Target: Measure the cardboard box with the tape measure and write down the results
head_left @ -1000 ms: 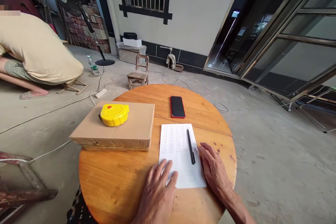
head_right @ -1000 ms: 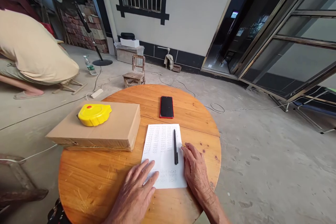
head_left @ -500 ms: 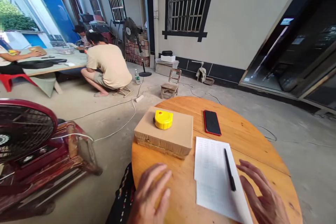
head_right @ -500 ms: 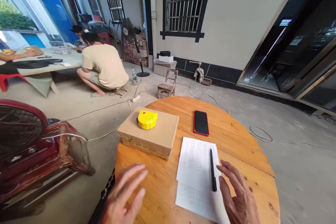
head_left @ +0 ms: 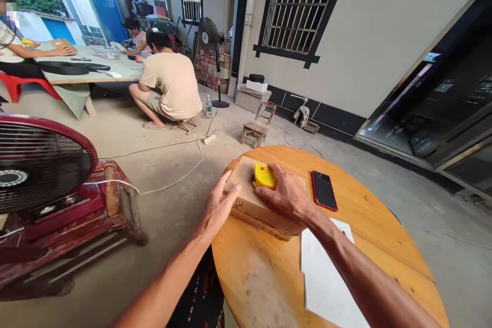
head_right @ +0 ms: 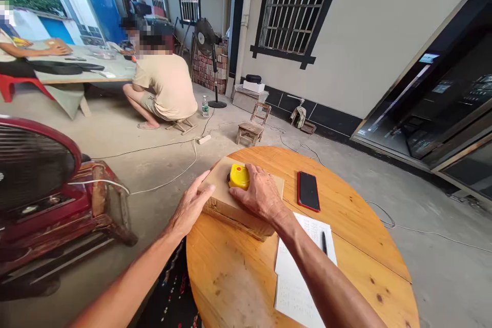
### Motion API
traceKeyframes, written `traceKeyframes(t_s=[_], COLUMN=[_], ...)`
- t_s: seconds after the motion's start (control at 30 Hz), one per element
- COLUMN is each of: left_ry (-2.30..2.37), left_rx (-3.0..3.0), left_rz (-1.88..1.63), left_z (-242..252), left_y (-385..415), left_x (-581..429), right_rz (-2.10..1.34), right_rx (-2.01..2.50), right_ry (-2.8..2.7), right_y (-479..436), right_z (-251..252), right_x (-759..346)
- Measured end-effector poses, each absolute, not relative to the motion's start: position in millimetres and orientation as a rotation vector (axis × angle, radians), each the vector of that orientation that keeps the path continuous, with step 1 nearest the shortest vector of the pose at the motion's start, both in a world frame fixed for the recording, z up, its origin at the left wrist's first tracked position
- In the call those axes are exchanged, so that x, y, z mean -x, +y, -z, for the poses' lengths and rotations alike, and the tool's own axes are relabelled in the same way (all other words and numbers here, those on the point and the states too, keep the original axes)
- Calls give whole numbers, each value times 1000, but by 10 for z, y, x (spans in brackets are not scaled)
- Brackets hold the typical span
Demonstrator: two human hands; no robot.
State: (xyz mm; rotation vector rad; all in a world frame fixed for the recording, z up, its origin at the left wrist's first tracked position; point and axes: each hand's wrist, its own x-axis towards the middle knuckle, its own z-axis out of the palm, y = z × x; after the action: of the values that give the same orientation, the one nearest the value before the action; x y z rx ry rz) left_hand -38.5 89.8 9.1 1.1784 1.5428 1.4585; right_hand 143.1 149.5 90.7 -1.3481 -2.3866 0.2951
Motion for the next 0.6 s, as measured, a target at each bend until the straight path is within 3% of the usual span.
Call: traceKeyframes(t_s=[0.17, 0.37, 0.6], left_ry=[1504, 1535, 1677], left_rx=[-1122, -1026, -1007], left_rz=[-1520, -1680, -1513], left_z=[-67, 353, 728], left_y=[721, -87, -476], left_x=[332, 273, 218], right_rz=[-878, -1045, -1163], right_rx=[1275, 1103, 1051], right_ry=[-1704, -812, -657], right_y=[1091, 277, -101], right_z=[-897, -433, 78], right_x=[-1875, -2548, -2578])
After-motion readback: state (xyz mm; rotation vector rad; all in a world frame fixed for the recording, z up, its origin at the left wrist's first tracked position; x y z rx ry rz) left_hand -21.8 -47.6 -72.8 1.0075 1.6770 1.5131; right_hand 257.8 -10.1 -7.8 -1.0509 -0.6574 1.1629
